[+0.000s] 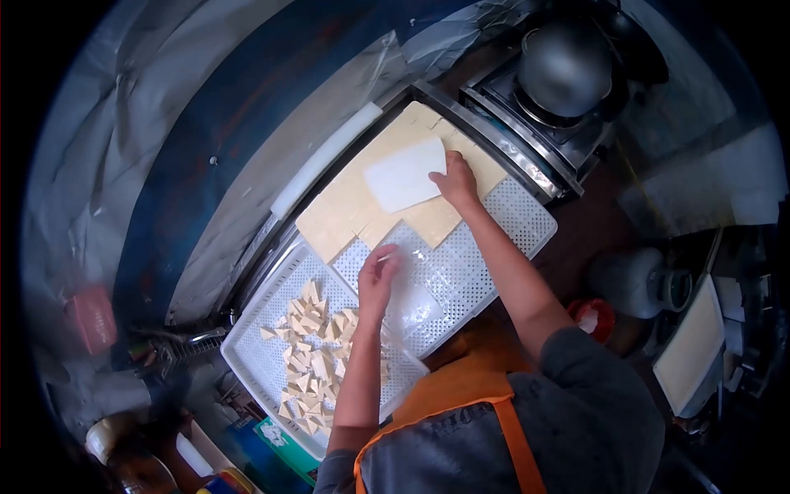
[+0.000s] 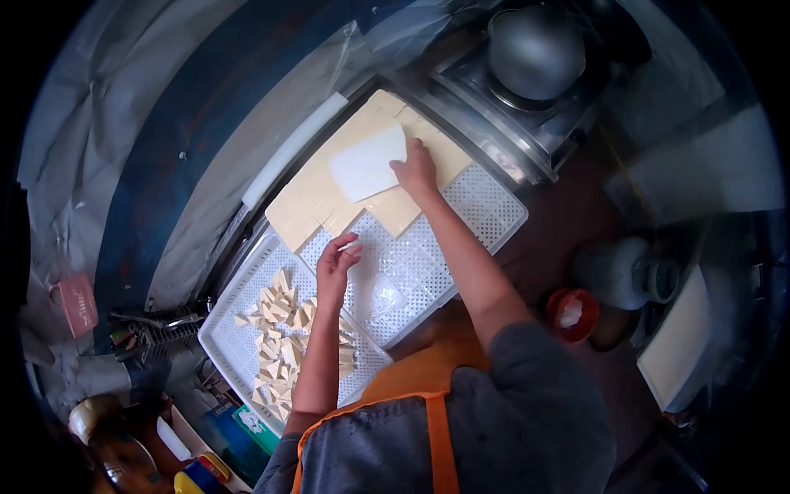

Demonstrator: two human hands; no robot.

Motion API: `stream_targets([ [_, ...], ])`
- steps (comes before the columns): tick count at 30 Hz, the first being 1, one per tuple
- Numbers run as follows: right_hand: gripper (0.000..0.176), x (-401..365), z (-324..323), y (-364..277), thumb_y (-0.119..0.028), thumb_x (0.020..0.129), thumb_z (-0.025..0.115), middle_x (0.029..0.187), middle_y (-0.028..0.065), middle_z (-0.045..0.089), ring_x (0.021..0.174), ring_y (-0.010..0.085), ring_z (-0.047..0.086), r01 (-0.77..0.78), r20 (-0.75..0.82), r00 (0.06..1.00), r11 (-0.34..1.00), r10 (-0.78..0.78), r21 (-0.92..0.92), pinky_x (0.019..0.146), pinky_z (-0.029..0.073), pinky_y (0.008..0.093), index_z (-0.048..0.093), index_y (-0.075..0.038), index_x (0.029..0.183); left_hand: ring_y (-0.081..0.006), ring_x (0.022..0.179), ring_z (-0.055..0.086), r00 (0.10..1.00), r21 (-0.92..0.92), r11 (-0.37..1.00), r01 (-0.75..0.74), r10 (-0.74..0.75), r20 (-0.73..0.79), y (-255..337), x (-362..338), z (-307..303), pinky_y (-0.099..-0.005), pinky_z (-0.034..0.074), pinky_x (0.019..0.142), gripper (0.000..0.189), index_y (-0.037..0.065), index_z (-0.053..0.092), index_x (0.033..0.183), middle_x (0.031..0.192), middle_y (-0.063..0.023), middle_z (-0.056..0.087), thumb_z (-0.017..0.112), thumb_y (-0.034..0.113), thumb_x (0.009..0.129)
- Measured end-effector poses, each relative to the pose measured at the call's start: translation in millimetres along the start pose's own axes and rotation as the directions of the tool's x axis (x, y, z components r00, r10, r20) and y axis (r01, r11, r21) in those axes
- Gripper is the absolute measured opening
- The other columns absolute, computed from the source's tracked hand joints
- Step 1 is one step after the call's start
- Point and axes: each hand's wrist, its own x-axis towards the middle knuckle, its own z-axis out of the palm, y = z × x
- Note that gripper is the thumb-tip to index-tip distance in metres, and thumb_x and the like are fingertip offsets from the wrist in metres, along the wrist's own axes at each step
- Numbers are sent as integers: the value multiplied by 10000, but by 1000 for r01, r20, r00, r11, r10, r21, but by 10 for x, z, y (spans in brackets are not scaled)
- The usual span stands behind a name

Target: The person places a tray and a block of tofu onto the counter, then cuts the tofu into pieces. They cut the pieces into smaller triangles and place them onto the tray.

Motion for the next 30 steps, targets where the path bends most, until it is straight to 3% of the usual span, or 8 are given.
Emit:
stream_targets([
  [4, 291, -159, -239, -227, -106, 877, 668, 933, 85, 686, 846, 148, 643, -99, 240, 970, 867, -24, 489, 770, 506, 263, 604, 12, 1135, -211, 1110, 562, 962, -226, 974, -11, -51, -268, -1, 118, 14, -342, 503, 903, 525, 59, 395, 1411, 1358, -136, 478, 609, 212, 956],
  [7, 279, -528, -485, -225, -124, 923, 634, 928, 35, 662, 846, 93, 605, -141, 396, 911, 820, -111, 555, 744, 488, 244, 613, 16, 1163, -244, 1079, 612, 963, -555, 829, 67, -200, -181, 81, 147, -114, -368, 526, 926, 503, 34, 383, 1401, 1293, -127, 553, 590, 163, 962],
  [12, 316, -1442, -840, -173, -143, 943, 610, 975, 51, 671, 904, 136, 613, -240, 223, 970, 568, 101, 788, 816, 495, 284, 577, 34, 1203, -220, 1042, 628, 982, -448, 889, 92, -155, -106, -17, 62, 270, -364, 531, 917, 272, -6, 516, 1209, 1154, -132, 636, 550, 1, 939],
  [16, 258, -2146, -873, 122, -157, 968, 589, 898, 42, 657, 694, 78, 591, -374, 278, 925, 496, 258, 784, 573, 485, 237, 590, 26, 1150, -185, 946, 659, 969, -507, 834, 219, -245, 15, -128, -138, 925, -321, 563, 833, 217, 7, 556, 1181, 1095, -113, 674, 542, 57, 970],
  [19, 200, -2077, -1125, 410, -161, 959, 607, 792, 44, 654, 569, 83, 568, -407, 198, 871, 437, 450, 802, 462, 453, 238, 641, 25, 1025, -205, 781, 653, 892, -80, 918, 390, -355, 279, -158, -79, 944, -331, 554, 728, 289, -3, 562, 1178, 986, -88, 682, 615, 177, 957],
  [22, 233, -2001, -1325, 612, -152, 946, 614, 813, 88, 673, 601, 139, 637, -459, 175, 856, 561, 486, 689, 462, 523, 265, 641, 68, 1017, -220, 789, 649, 989, 206, 973, -108, 84, 126, -62, 44, 955, -344, 545, 720, 283, -3, 586, 1169, 979, -98, 684, 617, 172, 948],
  [24, 263, -1971, -1356, 673, -159, 938, 622, 855, 121, 680, 645, 185, 672, -526, 201, 826, 593, 527, 609, 480, 567, 297, 633, 86, 1033, -340, 1110, 538, 891, 593, 667, -451, 377, 253, 69, 262, 863, -433, 429, 987, 319, 39, 618, 1175, 1145, -162, 626, 646, 171, 886],
  [30, 282, -1656, -943, 750, -149, 925, 634, 896, 162, 677, 683, 248, 693, -598, 300, 778, 506, 552, 621, 500, 610, 349, 621, 99, 1060, -378, 1438, 223, 676, 647, 236, -725, 422, 604, 175, 1062, 1052, -579, 141, 1161, 540, 171, 476, 1417, 1544, -100, 329, 545, 407, 937],
])
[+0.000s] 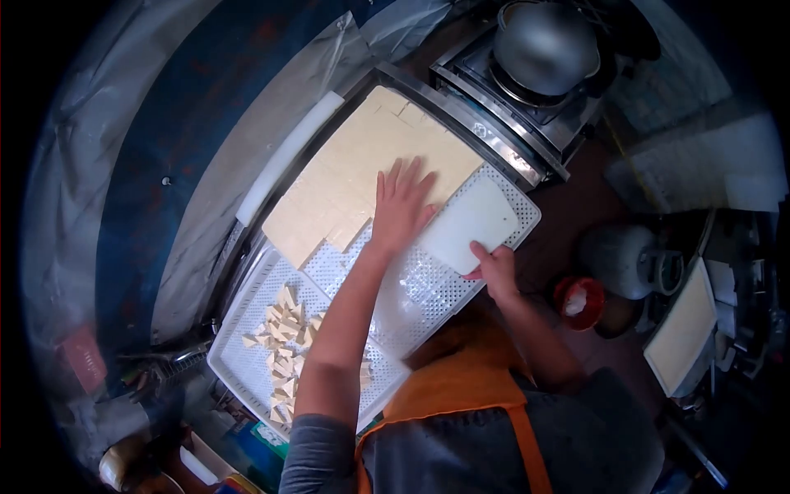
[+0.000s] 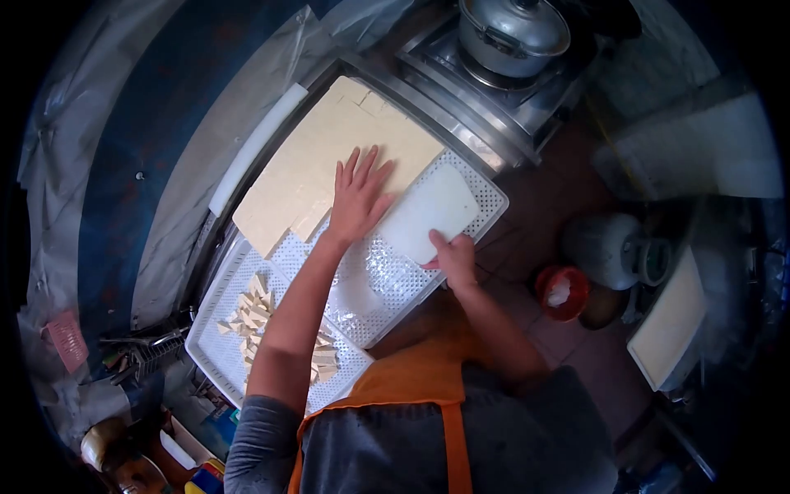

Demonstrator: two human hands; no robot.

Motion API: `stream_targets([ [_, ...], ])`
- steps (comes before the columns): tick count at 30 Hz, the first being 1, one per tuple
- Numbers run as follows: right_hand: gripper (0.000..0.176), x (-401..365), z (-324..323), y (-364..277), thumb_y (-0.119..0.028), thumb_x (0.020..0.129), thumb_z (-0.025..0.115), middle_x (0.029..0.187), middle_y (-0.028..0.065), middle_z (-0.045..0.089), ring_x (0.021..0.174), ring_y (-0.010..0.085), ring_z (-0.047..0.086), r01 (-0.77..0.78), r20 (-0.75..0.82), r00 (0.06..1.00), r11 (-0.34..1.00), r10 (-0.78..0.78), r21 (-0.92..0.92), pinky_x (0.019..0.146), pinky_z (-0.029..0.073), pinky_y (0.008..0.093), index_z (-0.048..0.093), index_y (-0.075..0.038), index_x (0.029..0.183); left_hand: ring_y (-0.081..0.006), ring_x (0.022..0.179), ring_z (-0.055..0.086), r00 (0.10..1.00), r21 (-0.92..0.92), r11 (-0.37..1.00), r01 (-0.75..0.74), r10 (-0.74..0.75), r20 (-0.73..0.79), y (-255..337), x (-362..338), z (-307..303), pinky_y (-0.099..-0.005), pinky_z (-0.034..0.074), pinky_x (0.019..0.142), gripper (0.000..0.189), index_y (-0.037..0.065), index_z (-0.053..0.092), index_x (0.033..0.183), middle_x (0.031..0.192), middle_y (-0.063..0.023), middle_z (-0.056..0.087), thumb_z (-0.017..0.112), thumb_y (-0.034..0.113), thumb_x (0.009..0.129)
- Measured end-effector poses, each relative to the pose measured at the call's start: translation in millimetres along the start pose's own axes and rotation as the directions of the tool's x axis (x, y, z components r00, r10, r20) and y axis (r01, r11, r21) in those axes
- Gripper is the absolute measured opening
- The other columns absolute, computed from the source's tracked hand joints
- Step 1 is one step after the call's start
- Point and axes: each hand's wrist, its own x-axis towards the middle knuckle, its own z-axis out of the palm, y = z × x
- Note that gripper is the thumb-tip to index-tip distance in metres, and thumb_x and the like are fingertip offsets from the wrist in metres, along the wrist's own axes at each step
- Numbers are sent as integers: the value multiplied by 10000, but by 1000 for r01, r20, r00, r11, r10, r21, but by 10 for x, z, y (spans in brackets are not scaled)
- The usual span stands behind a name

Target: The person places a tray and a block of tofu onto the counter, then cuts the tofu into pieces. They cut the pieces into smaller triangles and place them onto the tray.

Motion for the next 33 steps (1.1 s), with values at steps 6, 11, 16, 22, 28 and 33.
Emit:
stream_targets([
  [6, 303, 405, 385, -152, -133, 939, 602, 970, 174, 657, 738, 251, 695, 36, 146, 988, 998, -44, 54, 515, 617, 341, 584, 94, 1139, -373, 1481, 127, 995, 120, 992, 36, -47, 86, -115, 283, 339, -670, 50, 1129, 649, 291, 366, 1499, 1607, -51, 221, 444, 586, 926],
  [11, 409, 1006, 572, -356, -129, 985, 545, 1188, 153, 578, 1032, 252, 640, -26, 368, 930, 996, -6, 82, 771, 603, 376, 422, 27, 1343, -396, 1467, 161, 995, 58, 994, 98, -98, 10, -130, 317, 361, -707, 65, 1103, 720, 301, 390, 1485, 1596, -59, 251, 448, 677, 873],
  [16, 329, 660, 494, -396, -151, 994, 547, 1121, 116, 615, 941, 181, 650, 176, 388, 907, 984, -164, 6, 705, 590, 314, 498, 27, 1265, -424, 1451, 183, 995, -100, 992, 78, -84, -50, -24, 165, 166, -634, 149, 1141, 720, 275, 418, 1469, 1579, -89, 277, 534, 615, 845],
  [22, 251, -223, 855, -579, -138, 985, 566, 995, 81, 652, 814, 116, 643, 357, 537, 824, 903, -183, -241, 629, 546, 245, 570, 40, 1163, -481, 1413, 221, 934, -282, 946, 160, -237, -266, 104, -711, -371, -568, 254, 1130, 731, 215, 442, 1459, 1581, -126, 260, 512, 647, 873],
  [28, 267, -1004, 1923, -373, -180, 986, 529, 862, 220, 679, 767, 325, 696, 745, 892, 452, 559, -21, -364, 654, 546, 400, 580, 48, 1114, -379, 1444, 245, 632, -518, 795, 315, -583, -511, -46, -2087, -613, -474, 212, 1172, 713, 141, 398, 1486, 1577, -145, 274, 578, 478, 884],
  [33, 311, -1742, 2979, 126, -125, 927, 513, 818, 264, 659, 715, 346, 693, 909, 961, 190, 335, 201, -250, 642, 545, 463, 551, 80, 1158, -275, 1342, 416, 59, -903, 409, 132, -913, -405, -273, -3227, -809, -367, 327, 1118, 604, 50, 322, 1498, 1502, -161, 372, 492, 307, 978],
])
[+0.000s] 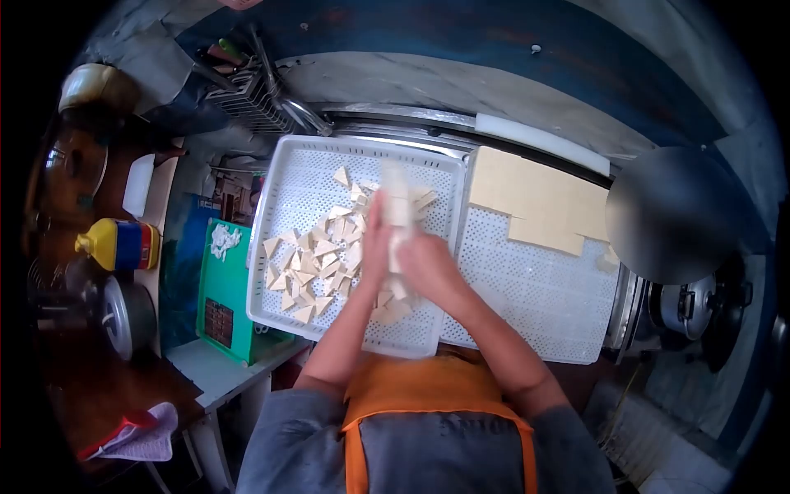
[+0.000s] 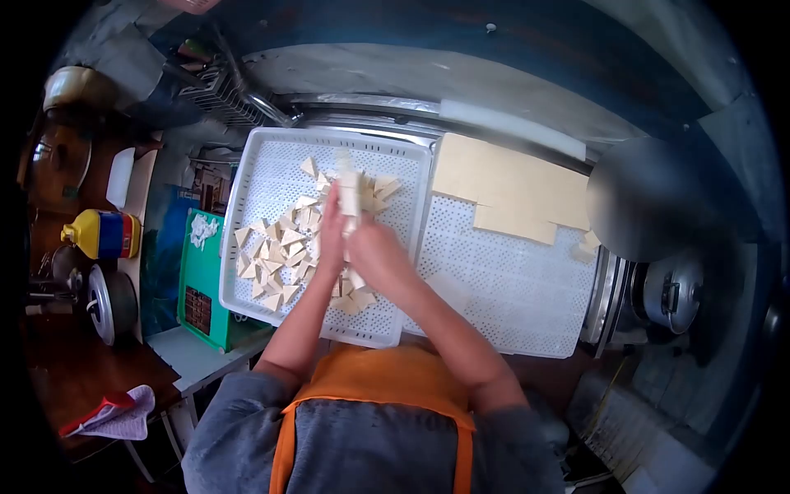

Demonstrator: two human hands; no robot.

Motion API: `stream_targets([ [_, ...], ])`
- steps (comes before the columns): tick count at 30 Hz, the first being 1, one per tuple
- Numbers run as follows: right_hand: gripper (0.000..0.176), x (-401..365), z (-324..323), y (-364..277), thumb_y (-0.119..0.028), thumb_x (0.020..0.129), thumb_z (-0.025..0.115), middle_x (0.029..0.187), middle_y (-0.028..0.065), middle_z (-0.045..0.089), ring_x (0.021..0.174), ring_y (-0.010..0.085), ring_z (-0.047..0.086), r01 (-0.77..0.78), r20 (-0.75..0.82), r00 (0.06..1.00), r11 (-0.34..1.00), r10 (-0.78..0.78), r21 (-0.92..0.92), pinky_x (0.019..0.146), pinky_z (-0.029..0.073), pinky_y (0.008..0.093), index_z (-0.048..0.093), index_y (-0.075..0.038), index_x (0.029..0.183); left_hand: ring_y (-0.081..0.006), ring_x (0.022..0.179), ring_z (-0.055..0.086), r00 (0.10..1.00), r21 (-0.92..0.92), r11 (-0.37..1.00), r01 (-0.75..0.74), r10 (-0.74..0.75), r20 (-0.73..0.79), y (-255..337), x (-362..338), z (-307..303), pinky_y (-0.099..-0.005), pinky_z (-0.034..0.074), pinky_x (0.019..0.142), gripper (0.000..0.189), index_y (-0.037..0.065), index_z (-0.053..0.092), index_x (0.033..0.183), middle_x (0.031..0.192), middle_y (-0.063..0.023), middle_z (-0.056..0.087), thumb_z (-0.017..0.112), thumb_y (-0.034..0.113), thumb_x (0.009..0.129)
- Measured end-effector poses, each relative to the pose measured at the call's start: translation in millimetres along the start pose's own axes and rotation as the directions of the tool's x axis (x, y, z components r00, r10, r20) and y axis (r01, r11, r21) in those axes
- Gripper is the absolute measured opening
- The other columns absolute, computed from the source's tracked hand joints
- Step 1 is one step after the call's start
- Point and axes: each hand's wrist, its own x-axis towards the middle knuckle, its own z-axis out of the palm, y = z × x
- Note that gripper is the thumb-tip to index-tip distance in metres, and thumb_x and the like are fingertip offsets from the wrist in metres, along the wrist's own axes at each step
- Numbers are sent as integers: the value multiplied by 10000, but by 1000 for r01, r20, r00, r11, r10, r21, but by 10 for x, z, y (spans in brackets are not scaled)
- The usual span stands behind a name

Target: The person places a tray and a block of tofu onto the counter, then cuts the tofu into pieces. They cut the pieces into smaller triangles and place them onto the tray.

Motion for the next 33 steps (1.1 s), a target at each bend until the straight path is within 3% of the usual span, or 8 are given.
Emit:
stream_targets([
  [5, 275, 369, 387, -714, -30, 858, 534, 695, 222, 647, 623, 312, 690, 236, 174, 963, 957, -206, -170, 525, 570, 364, 546, 137, 1076, -176, 1019, 578, 925, -542, 795, 273, -372, -81, -436, 308, -1257, -337, 492, 854, 403, 55, 483, 1313, 1174, -71, 593, 487, 310, 1001],
  [7, 325, 394, 718, -605, -19, 803, 568, 682, 202, 643, 593, 318, 684, 399, -2, 903, 840, -430, -368, 499, 566, 347, 529, 151, 1077, -179, 990, 596, 946, -26, 954, 300, -300, -120, -219, 381, -1520, -325, 509, 827, 392, 38, 516, 1275, 1144, -74, 608, 528, 305, 989],
  [10, 356, 323, 622, -745, -29, 785, 583, 706, 198, 652, 603, 326, 685, 388, -124, 863, 799, -490, -459, 508, 560, 364, 530, 105, 1110, -185, 982, 601, 925, -214, 924, 317, -351, -147, -127, 431, -1725, -336, 526, 798, 374, 39, 559, 1241, 1111, -68, 619, 590, 290, 965],
  [13, 287, 337, 478, -417, -41, 817, 568, 707, 173, 649, 621, 315, 687, 351, -186, 891, 888, -414, -295, 510, 546, 370, 543, 57, 1086, -144, 890, 596, 921, -44, 937, 346, -348, -176, -27, 663, -1929, -312, 526, 686, 346, 91, 592, 1248, 1086, -45, 617, 649, 232, 938],
  [17, 256, -191, 56, 437, -171, 978, 561, 871, 97, 675, 779, 163, 672, -68, -311, 918, 871, 246, 487, 639, 559, 295, 615, 23, 1136, -100, 850, 572, 954, 405, 869, 284, -214, -209, 216, 835, -2060, -255, 506, 634, 371, 128, 601, 1265, 1091, -9, 608, 677, 149, 903],
  [19, 306, -695, -145, 866, -148, 964, 579, 1111, 125, 656, 977, 224, 671, 98, -305, 780, 375, 546, 922, 814, 582, 348, 561, 54, 1194, -119, 910, 579, 984, 516, 839, 174, -129, -122, 191, 851, -2091, -258, 514, 701, 383, 95, 619, 1245, 1101, -31, 620, 699, 117, 871],
  [26, 342, -1854, -133, 1733, -30, 926, 585, 1207, 203, 591, 1026, 334, 652, 262, -193, 405, 89, 894, 961, 835, 580, 475, 499, 72, 1241, -241, 1237, 524, 998, 688, 725, -5, -42, 51, 45, 641, -1798, -327, 411, 1029, 461, 19, 569, 1302, 1335, -131, 572, 693, 119, 869],
  [33, 371, -577, -326, 1999, -3, 954, 520, 1265, 187, 551, 1148, 355, 593, 347, -173, 424, 18, 889, 938, 942, 520, 550, 441, 19, 1316, -342, 1321, 447, 991, 753, 647, -124, 125, 57, -111, 576, -1682, -414, 396, 1030, 503, 87, 587, 1300, 1421, -190, 474, 735, 191, 831],
])
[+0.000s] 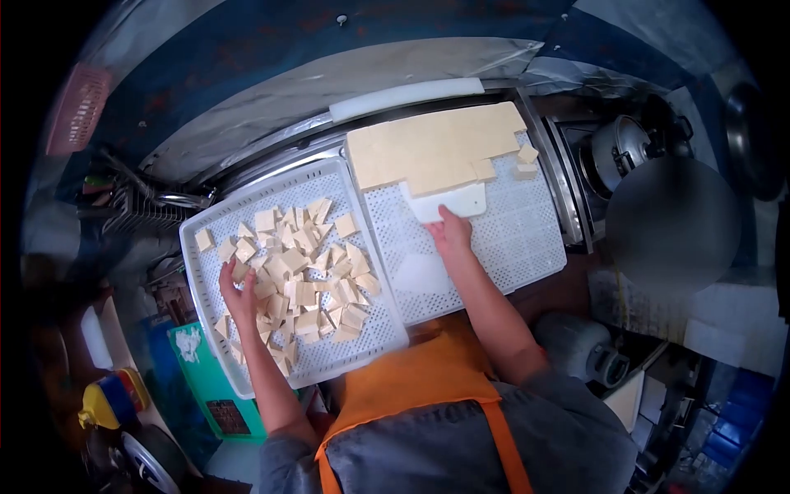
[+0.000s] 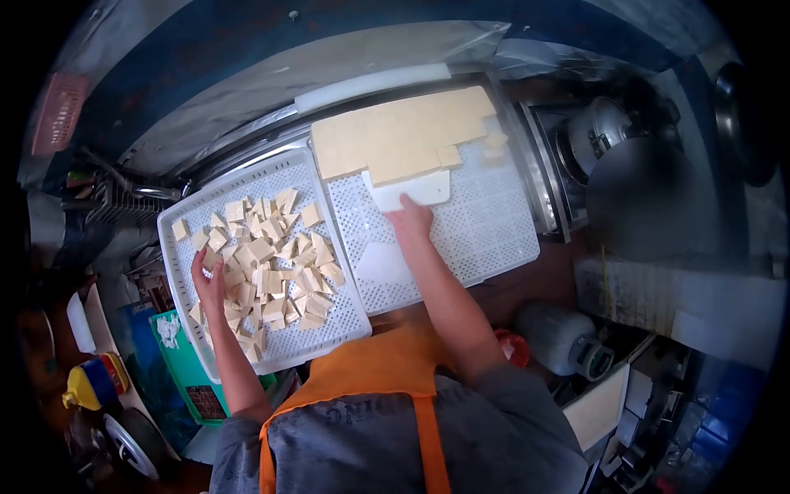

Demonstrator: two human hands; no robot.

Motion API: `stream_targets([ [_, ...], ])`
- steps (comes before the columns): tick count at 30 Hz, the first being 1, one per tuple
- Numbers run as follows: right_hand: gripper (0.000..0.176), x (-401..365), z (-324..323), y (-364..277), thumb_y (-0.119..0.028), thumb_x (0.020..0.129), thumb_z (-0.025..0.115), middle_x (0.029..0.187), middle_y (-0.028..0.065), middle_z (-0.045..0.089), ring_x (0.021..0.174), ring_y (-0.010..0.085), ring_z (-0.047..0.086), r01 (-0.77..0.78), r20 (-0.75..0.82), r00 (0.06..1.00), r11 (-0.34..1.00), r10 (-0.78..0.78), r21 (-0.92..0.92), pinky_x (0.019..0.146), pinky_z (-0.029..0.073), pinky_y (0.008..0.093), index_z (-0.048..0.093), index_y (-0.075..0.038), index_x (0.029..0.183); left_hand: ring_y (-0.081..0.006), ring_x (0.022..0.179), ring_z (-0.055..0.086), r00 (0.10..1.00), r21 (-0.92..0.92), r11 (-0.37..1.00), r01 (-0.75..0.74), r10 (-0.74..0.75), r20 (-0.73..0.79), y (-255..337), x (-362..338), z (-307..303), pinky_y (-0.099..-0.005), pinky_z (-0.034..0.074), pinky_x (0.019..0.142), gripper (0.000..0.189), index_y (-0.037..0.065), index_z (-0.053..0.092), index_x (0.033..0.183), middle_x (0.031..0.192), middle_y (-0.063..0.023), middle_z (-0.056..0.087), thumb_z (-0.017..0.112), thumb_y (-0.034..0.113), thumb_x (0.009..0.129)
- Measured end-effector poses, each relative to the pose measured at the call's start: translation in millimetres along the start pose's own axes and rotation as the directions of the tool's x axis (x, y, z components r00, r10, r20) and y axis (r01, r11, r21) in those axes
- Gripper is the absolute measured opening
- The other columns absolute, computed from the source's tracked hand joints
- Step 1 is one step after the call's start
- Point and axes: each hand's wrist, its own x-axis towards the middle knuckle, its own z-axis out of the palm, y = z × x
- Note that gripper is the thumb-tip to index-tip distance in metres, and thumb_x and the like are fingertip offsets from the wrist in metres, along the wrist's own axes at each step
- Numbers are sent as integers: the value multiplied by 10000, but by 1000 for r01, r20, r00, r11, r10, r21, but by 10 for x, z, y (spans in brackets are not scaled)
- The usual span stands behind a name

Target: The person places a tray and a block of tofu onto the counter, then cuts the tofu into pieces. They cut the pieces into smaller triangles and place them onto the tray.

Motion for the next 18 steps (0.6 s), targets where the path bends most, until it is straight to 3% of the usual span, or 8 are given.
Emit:
stream_targets([
  [2, 369, 157, 286, -24, -14, 979, 490, 1290, 164, 545, 1190, 349, 568, 60, 69, 996, 997, -63, 43, 998, 485, 555, 423, -17, 1342, -344, 1321, 446, 1000, 23, 1000, -4, 4, -7, 191, -64, -68, -428, 397, 1028, 491, 94, 593, 1293, 1424, -191, 471, 730, 186, 831],
  [4, 369, 382, 448, -117, -20, 994, 465, 1320, 153, 527, 1234, 342, 534, -13, 153, 988, 994, -3, 104, 1041, 453, 548, 412, -40, 1358, -339, 1331, 438, 1000, -6, 1000, 6, -6, -7, 289, -149, -130, -430, 398, 1036, 448, 101, 604, 1276, 1438, -177, 462, 708, 173, 846],
  [8, 375, 433, 365, -195, -29, 1012, 429, 1372, 151, 481, 1296, 335, 476, -53, 314, 950, 987, 3, 152, 1104, 398, 529, 385, -52, 1384, -314, 1328, 443, 998, -28, 997, 70, -70, -6, 355, -355, -277, -417, 399, 1046, 389, 101, 610, 1261, 1439, -146, 465, 670, 145, 880],
  [9, 449, 328, 358, -230, -19, 1006, 434, 1439, 158, 412, 1348, 328, 411, -43, 340, 940, 990, -7, 137, 1146, 342, 513, 314, -30, 1439, -308, 1329, 442, 997, -57, 995, 81, -82, -13, 339, -407, -302, -416, 399, 1047, 382, 100, 610, 1260, 1438, -143, 465, 665, 142, 884],
  [12, 446, 226, 162, -200, -23, 1003, 444, 1434, 154, 415, 1322, 339, 434, -22, 344, 938, 985, -39, 170, 1134, 360, 516, 321, -22, 1431, -260, 1280, 492, 992, -166, 981, 104, -113, -50, 280, -590, -348, -393, 408, 1035, 352, 66, 607, 1247, 1379, -119, 526, 639, 101, 898],
  [14, 431, 136, -116, -161, -25, 1003, 445, 1418, 156, 429, 1295, 340, 458, 61, 395, 915, 996, -79, 59, 1105, 393, 507, 330, 3, 1418, -241, 1240, 528, 985, -212, 966, 148, -163, -53, 260, -721, -414, -377, 418, 1020, 341, 48, 607, 1237, 1331, -108, 569, 632, 79, 898],
  [16, 396, -129, -319, -191, -21, 999, 450, 1367, 159, 481, 1236, 343, 514, 95, 474, 878, 995, -66, -37, 1041, 450, 490, 380, 24, 1385, -194, 1093, 605, 990, -180, 982, 53, -75, -119, 236, -855, -418, -276, 507, 859, 286, 8, 613, 1217, 1227, -93, 628, 576, 74, 941],
  [18, 350, -439, -411, -197, -65, 1000, 478, 1316, 155, 546, 1162, 295, 581, 188, 496, 868, 943, -28, -275, 992, 488, 472, 447, 25, 1336, -164, 996, 628, 979, -152, 976, 157, -174, -105, 308, -983, -425, -263, 514, 799, 263, 19, 626, 1205, 1146, -84, 658, 557, 101, 966],
])
